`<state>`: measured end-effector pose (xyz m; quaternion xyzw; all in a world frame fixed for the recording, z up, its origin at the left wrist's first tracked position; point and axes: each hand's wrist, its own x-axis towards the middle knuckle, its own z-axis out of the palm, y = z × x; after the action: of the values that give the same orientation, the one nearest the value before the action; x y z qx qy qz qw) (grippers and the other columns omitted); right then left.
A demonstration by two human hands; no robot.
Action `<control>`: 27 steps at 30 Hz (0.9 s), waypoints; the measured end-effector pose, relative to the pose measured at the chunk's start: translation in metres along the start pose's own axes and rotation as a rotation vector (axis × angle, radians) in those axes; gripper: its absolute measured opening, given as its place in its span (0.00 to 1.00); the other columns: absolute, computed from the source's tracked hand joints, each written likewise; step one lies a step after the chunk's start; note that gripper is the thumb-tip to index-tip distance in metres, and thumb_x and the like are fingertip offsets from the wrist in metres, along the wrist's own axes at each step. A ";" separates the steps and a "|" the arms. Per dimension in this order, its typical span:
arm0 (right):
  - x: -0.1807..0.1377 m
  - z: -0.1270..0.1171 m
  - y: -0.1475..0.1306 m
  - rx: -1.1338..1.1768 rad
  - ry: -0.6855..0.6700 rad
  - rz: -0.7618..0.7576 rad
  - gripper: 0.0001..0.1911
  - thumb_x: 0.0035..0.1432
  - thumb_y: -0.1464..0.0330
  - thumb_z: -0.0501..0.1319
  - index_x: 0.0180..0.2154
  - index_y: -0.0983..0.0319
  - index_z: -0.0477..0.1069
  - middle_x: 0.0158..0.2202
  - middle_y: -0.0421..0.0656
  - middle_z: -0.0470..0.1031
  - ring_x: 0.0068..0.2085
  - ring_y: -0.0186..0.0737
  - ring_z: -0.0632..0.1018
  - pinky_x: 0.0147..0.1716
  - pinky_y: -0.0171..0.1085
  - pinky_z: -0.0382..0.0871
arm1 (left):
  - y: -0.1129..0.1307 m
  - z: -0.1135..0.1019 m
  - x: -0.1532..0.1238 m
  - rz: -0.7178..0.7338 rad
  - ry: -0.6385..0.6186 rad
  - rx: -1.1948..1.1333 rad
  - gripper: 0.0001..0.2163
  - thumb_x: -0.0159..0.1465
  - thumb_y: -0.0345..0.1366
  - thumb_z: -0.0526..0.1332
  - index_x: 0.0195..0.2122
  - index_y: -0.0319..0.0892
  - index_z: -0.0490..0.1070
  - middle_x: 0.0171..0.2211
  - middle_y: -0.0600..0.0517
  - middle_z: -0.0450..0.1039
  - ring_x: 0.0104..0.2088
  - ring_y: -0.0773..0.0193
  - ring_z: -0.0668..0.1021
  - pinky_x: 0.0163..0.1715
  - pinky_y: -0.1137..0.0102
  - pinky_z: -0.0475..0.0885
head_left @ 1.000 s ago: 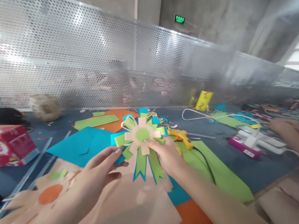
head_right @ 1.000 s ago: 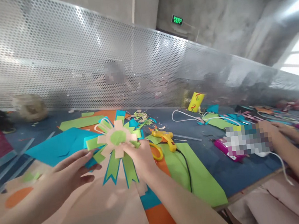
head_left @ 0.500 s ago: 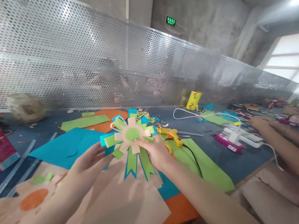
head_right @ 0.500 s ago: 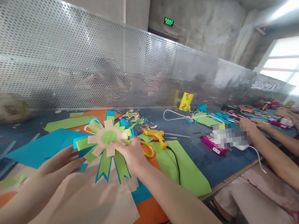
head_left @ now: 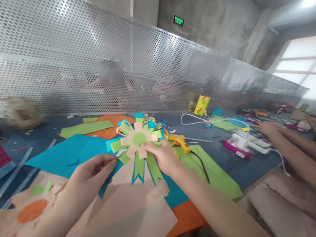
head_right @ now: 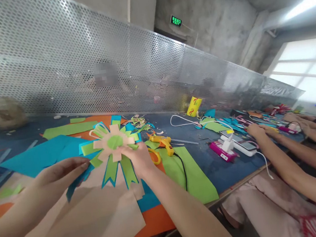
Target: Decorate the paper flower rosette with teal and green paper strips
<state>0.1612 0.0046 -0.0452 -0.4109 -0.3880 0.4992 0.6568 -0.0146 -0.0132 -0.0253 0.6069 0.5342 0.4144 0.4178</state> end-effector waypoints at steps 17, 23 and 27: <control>-0.009 -0.005 -0.019 -0.643 0.173 -0.602 0.09 0.48 0.69 0.56 0.34 0.60 0.69 0.35 0.42 0.74 0.39 0.40 0.73 0.42 0.39 0.65 | -0.012 0.008 0.003 0.396 -0.061 0.301 0.18 0.52 0.48 0.56 0.41 0.46 0.68 0.40 0.46 0.71 0.39 0.52 0.73 0.32 0.64 0.70; -0.047 0.013 -0.012 -1.067 -0.328 -0.918 0.27 0.51 0.74 0.52 0.54 0.64 0.53 0.55 0.50 0.58 0.57 0.42 0.57 0.55 0.43 0.54 | -0.021 0.018 -0.013 0.181 -0.220 -0.164 0.27 0.48 0.47 0.61 0.50 0.50 0.62 0.45 0.50 0.70 0.43 0.50 0.73 0.36 0.62 0.72; -0.050 0.014 -0.009 -0.999 -0.229 -0.940 0.24 0.53 0.73 0.51 0.53 0.61 0.53 0.56 0.48 0.57 0.57 0.40 0.57 0.54 0.44 0.55 | -0.016 0.012 -0.017 0.263 -0.199 -0.106 0.27 0.47 0.45 0.62 0.50 0.54 0.62 0.48 0.54 0.69 0.46 0.52 0.71 0.39 0.64 0.72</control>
<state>0.1411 -0.0439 -0.0368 -0.3972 -0.7749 -0.0364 0.4903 -0.0096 -0.0300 -0.0447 0.6866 0.3838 0.4310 0.4422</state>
